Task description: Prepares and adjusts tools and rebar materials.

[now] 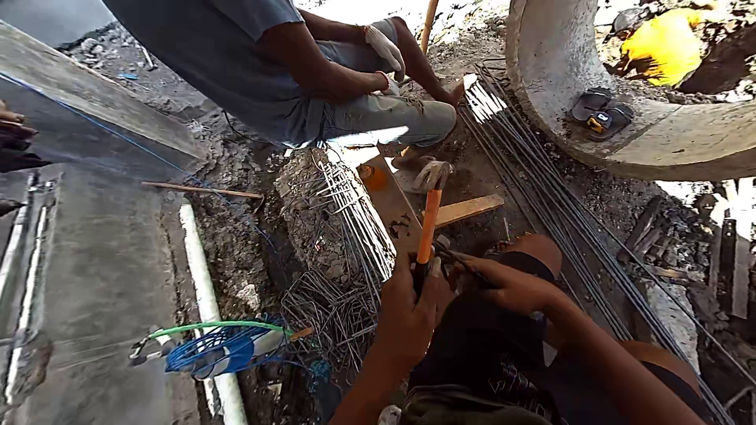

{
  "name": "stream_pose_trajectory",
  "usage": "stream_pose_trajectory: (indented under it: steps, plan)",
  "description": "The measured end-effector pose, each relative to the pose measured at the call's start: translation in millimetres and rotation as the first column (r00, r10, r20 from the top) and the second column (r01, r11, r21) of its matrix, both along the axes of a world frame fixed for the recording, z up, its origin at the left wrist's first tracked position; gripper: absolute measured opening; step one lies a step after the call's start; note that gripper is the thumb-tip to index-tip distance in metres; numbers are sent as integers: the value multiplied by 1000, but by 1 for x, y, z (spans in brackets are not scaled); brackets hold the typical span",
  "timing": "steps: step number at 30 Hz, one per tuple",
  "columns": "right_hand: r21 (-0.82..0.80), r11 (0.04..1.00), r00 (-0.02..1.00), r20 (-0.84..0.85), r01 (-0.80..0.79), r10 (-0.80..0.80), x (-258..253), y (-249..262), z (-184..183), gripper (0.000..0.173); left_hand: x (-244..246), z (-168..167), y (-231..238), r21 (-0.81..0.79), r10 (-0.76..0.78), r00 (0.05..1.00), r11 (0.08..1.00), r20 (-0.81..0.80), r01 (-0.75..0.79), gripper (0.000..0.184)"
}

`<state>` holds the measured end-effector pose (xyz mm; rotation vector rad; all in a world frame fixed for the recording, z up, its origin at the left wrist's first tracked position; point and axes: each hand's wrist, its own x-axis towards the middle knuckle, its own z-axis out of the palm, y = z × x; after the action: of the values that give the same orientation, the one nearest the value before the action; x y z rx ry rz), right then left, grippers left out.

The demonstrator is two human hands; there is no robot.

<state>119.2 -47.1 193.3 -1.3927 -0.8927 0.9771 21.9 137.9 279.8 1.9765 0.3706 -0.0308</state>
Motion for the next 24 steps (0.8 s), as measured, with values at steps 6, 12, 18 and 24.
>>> stream_pose_trajectory:
  steps: [6, 12, 18, 24]
  plan:
    - [-723, 649, 929, 25, -238, 368, 78, 41, -56, 52, -44, -48, 31, 150, 97, 938, 987, -333, -49, 36]
    - [-830, 501, 938, -71, -244, 341, 77, 44, -112, 27, -63, -100, 38, 159, 33, 781, 984, -624, 85, 40]
    - [-851, 499, 923, 47, -162, 381, 68, 34, -130, 21, -60, -128, 27, 211, 21, 853, 972, -521, 105, 38]
    - [-904, 420, 915, 105, -75, 389, 56, 54, -134, 19, -56, -131, 24, 241, 27, 888, 966, -460, 95, 40]
